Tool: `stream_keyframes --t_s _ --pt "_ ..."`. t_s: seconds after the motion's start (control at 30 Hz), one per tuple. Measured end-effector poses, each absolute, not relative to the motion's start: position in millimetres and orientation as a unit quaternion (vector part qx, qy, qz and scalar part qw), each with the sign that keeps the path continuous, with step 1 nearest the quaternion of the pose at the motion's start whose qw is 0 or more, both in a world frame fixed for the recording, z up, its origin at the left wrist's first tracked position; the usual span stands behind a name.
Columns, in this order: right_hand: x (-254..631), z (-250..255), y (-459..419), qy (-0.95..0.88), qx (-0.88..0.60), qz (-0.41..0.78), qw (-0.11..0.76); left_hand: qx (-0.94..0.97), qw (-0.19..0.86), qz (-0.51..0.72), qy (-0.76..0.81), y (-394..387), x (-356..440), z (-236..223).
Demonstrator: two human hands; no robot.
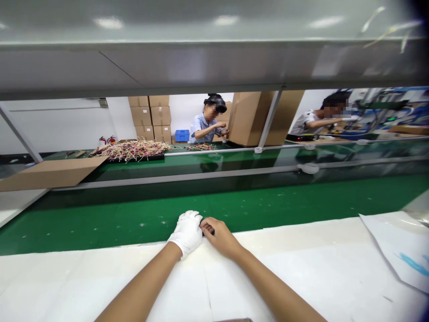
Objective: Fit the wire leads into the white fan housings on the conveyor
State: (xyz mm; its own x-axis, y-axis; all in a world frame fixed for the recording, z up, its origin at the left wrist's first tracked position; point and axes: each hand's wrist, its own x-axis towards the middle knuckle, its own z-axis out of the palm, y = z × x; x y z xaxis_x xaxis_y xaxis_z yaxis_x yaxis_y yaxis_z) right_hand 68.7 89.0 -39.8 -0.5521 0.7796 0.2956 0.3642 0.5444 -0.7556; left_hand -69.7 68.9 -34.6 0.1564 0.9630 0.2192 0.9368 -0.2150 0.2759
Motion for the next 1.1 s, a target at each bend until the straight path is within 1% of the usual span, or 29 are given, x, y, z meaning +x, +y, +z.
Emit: stream_keyframes --t_s 1.1 --pt "69.3 -38.8 88.7 -0.818 -0.349 0.326 0.32 0.763 0.036 0.157 0.626 67.4 -69.5 -30.6"
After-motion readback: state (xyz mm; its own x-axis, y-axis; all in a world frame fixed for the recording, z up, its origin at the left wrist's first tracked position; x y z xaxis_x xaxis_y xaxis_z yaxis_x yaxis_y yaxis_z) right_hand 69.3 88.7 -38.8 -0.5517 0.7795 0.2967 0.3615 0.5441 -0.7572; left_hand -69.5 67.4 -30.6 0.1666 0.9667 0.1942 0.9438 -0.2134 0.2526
